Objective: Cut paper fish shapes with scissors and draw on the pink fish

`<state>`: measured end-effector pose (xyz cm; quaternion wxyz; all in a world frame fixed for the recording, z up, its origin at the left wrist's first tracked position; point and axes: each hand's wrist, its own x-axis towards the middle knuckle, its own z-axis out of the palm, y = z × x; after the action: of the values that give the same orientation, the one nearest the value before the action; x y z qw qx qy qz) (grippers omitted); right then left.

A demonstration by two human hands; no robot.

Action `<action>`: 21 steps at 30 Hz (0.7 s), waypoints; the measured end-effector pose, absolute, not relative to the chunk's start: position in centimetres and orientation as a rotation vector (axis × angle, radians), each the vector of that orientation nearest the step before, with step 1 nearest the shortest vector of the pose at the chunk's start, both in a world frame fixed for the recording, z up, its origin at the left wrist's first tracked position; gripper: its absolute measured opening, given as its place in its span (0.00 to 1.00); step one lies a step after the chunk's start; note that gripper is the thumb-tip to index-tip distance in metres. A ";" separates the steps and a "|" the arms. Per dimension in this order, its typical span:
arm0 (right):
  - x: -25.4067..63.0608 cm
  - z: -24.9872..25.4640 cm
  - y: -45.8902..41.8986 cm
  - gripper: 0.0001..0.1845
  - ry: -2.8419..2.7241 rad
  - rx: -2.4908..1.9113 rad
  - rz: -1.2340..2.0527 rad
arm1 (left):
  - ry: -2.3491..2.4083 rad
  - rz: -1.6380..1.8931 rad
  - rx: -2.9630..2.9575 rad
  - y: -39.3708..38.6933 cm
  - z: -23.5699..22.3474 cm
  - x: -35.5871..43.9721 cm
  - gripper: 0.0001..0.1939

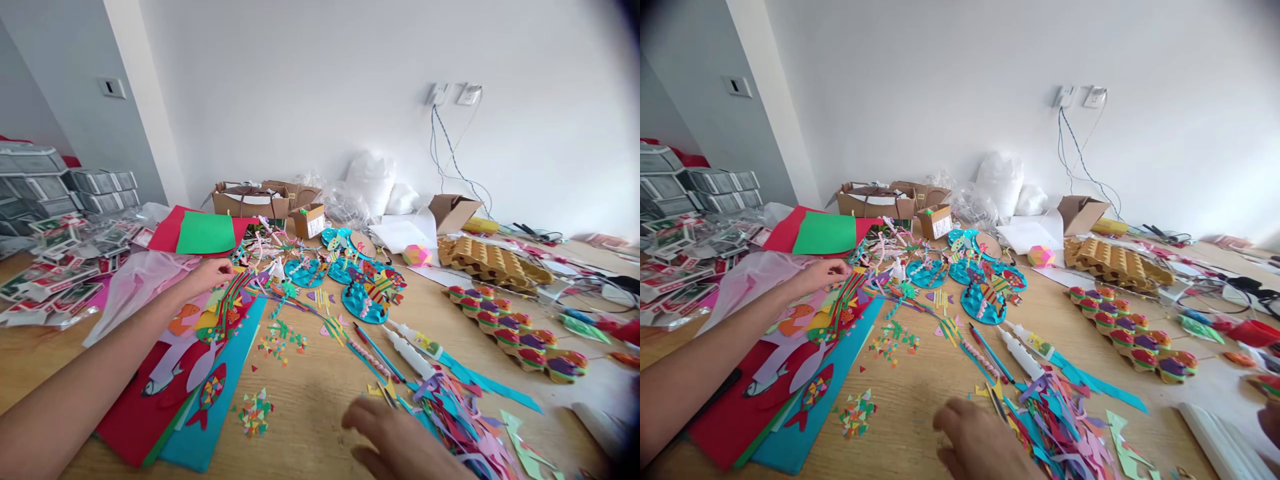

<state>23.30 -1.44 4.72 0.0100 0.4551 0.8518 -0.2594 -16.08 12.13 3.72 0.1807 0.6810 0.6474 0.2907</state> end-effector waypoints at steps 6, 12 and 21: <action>15.5 7.9 6.8 0.13 3.064 1.284 -0.733 | 1.786 0.900 1.950 11.6 3.3 -16.3 0.06; 5.2 6.3 14.0 0.21 3.153 1.270 -0.711 | 1.697 0.879 1.974 12.1 1.7 -17.0 0.08; -1.5 1.6 16.9 0.10 3.016 1.263 -0.755 | 1.634 0.851 1.977 12.8 -0.5 -18.5 0.05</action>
<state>-1.46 16.88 1.57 -0.1069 0.3742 0.8936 -0.2237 -18.51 12.77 -0.47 0.2178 0.7141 0.5901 0.3073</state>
